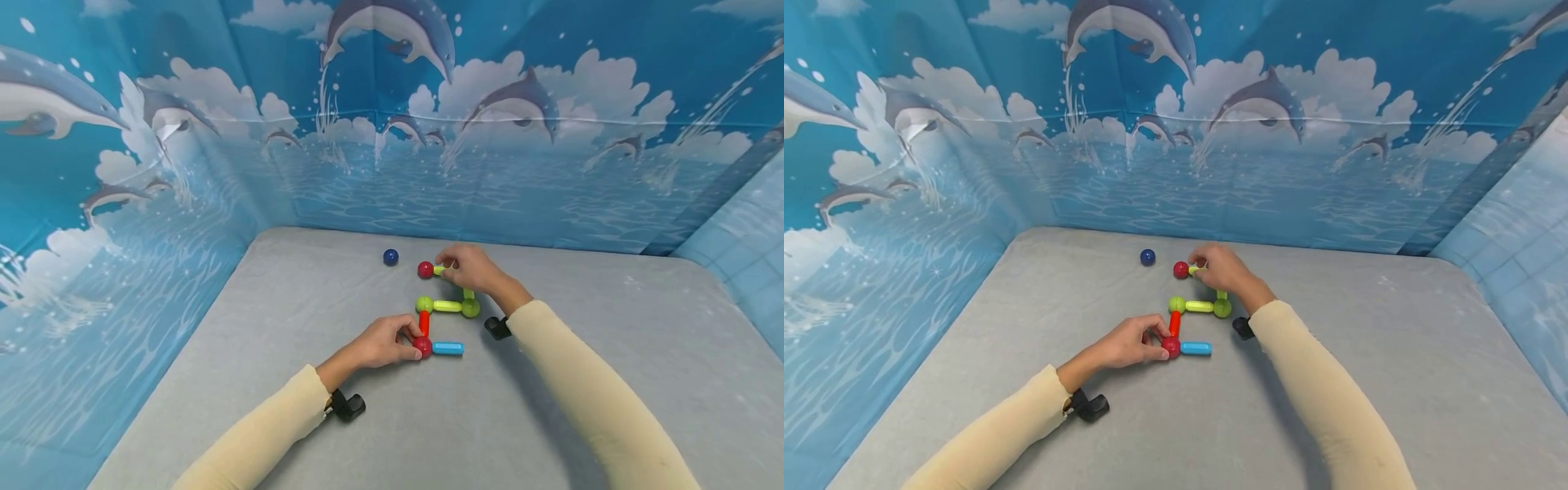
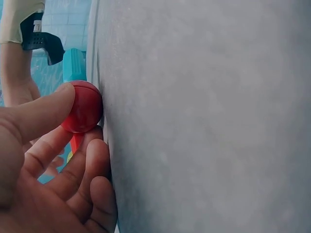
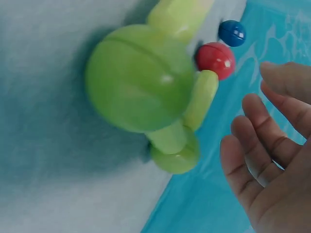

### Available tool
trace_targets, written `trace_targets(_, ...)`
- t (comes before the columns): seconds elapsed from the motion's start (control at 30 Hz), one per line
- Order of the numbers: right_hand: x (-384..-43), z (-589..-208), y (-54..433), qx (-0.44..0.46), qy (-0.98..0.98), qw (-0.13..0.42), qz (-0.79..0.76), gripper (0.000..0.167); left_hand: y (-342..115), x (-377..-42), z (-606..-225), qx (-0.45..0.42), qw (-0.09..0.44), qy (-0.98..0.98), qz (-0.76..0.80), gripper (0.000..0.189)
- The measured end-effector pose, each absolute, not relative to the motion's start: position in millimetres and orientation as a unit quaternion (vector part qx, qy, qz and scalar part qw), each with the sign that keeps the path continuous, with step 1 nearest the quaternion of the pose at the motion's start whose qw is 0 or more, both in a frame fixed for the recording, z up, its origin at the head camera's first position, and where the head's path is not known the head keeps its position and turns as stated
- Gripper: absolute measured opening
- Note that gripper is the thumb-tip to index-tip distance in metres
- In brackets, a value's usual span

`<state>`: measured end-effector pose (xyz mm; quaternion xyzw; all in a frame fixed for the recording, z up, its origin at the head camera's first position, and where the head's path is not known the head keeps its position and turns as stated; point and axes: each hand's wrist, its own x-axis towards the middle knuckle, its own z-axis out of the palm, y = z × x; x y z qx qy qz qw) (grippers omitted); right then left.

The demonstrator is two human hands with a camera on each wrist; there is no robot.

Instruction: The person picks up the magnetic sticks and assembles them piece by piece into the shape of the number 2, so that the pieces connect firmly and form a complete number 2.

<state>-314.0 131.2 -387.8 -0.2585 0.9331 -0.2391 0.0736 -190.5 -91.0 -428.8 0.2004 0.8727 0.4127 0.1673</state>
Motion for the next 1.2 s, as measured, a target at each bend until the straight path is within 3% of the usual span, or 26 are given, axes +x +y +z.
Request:
trace_targets(0.3,-306.7,-389.7,154.3,-0.268,0.939,0.075,-0.202,0.021,-85.3,-191.4,-424.6,0.2,0.171,0.874,0.408,0.021)
trace_targets(0.6,-290.3,-380.5,171.1,-0.32,0.914,0.176,-0.176,0.022,-90.4,-191.3,-424.3,0.2,0.169,0.875,0.406,0.02)
trace_targets(1.2,-282.7,-401.8,179.4,-0.312,0.91,0.158,-0.224,0.014,-93.4,-199.1,-415.6,0.19,0.215,0.876,0.388,0.03)
